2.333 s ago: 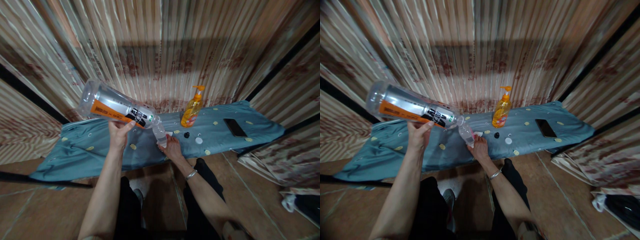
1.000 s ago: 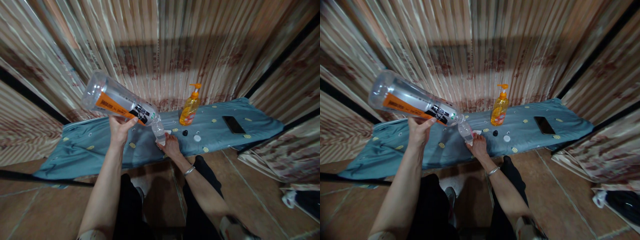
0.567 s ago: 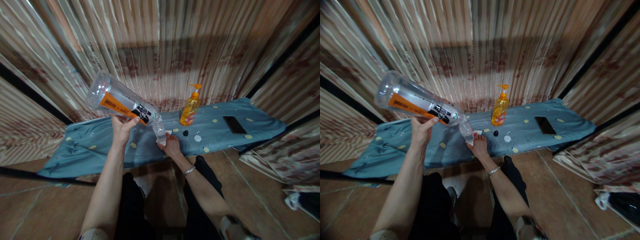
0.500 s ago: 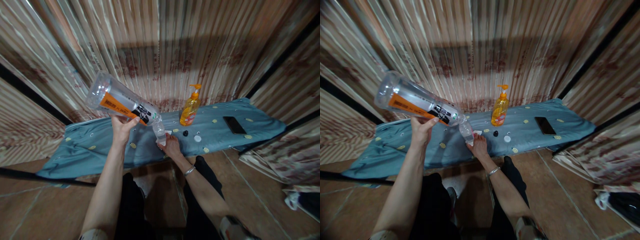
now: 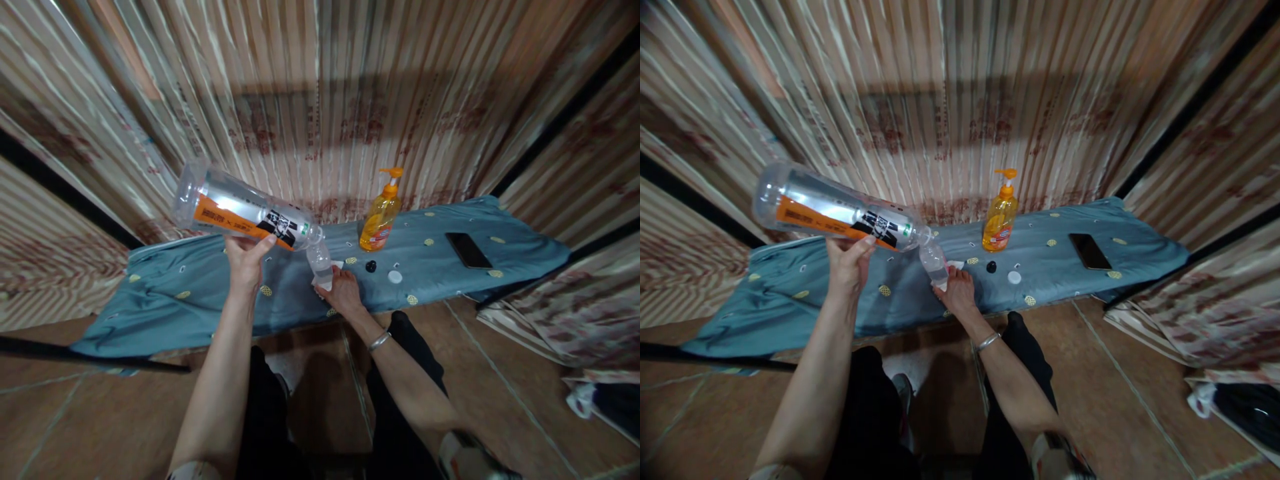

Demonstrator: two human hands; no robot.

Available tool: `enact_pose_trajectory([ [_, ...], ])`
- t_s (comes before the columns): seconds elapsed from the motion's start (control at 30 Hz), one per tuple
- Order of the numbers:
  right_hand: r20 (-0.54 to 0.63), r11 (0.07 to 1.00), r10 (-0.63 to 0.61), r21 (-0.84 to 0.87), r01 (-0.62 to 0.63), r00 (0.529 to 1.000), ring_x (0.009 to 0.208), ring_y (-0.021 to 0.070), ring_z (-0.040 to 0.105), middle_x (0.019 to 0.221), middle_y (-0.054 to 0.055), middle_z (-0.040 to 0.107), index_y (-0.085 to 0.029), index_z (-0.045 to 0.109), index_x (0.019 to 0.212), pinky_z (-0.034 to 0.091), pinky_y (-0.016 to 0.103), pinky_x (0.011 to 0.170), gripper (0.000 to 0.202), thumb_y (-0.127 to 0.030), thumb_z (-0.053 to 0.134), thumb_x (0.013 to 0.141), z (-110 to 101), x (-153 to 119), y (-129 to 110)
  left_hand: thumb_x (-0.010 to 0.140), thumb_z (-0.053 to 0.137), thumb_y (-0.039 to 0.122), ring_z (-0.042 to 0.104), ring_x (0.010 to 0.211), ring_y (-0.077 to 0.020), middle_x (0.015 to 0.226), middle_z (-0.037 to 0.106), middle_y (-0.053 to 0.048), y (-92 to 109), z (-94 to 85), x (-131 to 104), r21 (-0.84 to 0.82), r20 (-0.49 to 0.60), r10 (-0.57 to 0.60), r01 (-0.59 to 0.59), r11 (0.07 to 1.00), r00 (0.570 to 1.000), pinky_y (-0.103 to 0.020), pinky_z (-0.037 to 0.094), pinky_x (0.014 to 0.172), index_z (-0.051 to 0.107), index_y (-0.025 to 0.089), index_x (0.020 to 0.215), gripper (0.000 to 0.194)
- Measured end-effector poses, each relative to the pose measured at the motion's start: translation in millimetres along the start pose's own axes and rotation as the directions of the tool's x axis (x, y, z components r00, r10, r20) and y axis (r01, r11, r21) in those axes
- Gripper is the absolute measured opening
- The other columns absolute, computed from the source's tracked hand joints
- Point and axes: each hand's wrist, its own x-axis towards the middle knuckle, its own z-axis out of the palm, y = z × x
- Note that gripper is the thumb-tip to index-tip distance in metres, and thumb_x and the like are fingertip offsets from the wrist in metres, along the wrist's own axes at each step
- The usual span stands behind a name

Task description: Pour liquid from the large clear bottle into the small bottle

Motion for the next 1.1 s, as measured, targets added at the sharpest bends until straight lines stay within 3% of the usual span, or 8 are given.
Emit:
enact_pose_trajectory([
  [0.2, -0.002, 1.000, -0.001, -0.024, 0.001, 1.000, 0.092, 0.0254, 0.057, 0.098, 0.013, 0.065, -0.011, 0.047, 0.112, 0.038, 0.033, 0.080, 0.058, -0.053, 0.061, 0.075, 1, -1, 0, 0.053, 0.075, 0.019, 0.060, 0.071, -0.0126, 0.073, 0.059, 0.006, -8, -7.4, -15, -0.207, -0.080, -0.227, 0.206, 0.956, 0.971, -0.035, 0.051, 0.072, 0.053, 0.023, 0.079, 0.035],
  [0.33, -0.011, 1.000, -0.009, -0.025, 0.009, 1.000, 0.092, 0.0239, 0.058, 0.098, 0.012, 0.065, -0.012, 0.047, 0.110, 0.038, 0.032, 0.080, 0.055, -0.053, 0.060, 0.076, 2, -1, 1, 0.056, 0.073, 0.022, 0.062, 0.077, -0.0143, 0.070, 0.059, 0.007, -17, -12.2, -26, -0.333, -0.091, -0.359, 0.311, 0.890, 0.929, -0.042, 0.049, 0.082, 0.051, 0.021, 0.073, 0.028],
  [0.47, -0.030, 1.000, -0.018, -0.013, 0.018, 0.999, 0.091, 0.0245, 0.058, 0.096, 0.012, 0.065, -0.012, 0.048, 0.111, 0.039, 0.033, 0.079, 0.054, -0.052, 0.059, 0.076, 2, -1, 0, 0.061, 0.070, 0.027, 0.064, 0.090, -0.0192, 0.082, 0.065, 0.000, -28, -15.3, -35, -0.484, -0.094, -0.533, 0.430, 0.762, 0.841, -0.044, 0.047, 0.088, 0.056, 0.022, 0.079, 0.023],
  [0.6, -0.037, 1.000, -0.025, -0.012, 0.024, 0.999, 0.092, 0.0257, 0.057, 0.096, 0.012, 0.065, -0.010, 0.048, 0.114, 0.039, 0.034, 0.081, 0.057, -0.051, 0.061, 0.076, 1, -2, 0, 0.073, 0.060, 0.034, 0.063, 0.098, -0.0213, 0.096, 0.066, -0.009, -35, -14.5, -48, -0.639, -0.028, -0.669, 0.502, 0.583, 0.742, -0.036, 0.052, 0.083, 0.058, 0.018, 0.087, 0.021],
  [0.73, -0.033, 1.000, -0.020, -0.009, 0.019, 0.999, 0.093, 0.0260, 0.057, 0.098, 0.013, 0.065, -0.010, 0.047, 0.115, 0.040, 0.034, 0.081, 0.059, -0.052, 0.060, 0.076, 5, -1, 1, 0.081, 0.051, 0.041, 0.064, 0.098, -0.0231, 0.099, 0.065, -0.017, -38, -11.7, -62, -0.784, 0.038, -0.763, 0.493, 0.377, 0.645, -0.030, 0.056, 0.076, 0.055, 0.009, 0.102, 0.038],
  [0.87, -0.038, 0.999, -0.031, -0.015, 0.031, 0.999, 0.093, 0.0255, 0.058, 0.099, 0.013, 0.065, -0.009, 0.046, 0.117, 0.040, 0.034, 0.081, 0.061, -0.053, 0.059, 0.077, 10, -1, 3, 0.084, 0.049, 0.041, 0.061, 0.104, -0.0257, 0.107, 0.064, -0.019, -42, -10.6, -67, -0.863, 0.121, -0.742, 0.439, 0.250, 0.660, -0.031, 0.058, 0.073, 0.049, 0.009, 0.119, 0.047],
  [1.1, -0.073, 0.999, -0.050, -0.011, 0.050, 0.996, 0.091, 0.0249, 0.058, 0.099, 0.013, 0.065, -0.010, 0.048, 0.116, 0.040, 0.034, 0.081, 0.059, -0.053, 0.058, 0.077, 11, 0, 4, 0.084, 0.048, 0.041, 0.062, 0.103, -0.0231, 0.111, 0.063, -0.018, -57, -18.3, -59, -0.896, 0.098, -0.750, 0.386, 0.220, 0.654, -0.025, 0.058, 0.067, 0.046, 0.010, 0.126, 0.052],
])
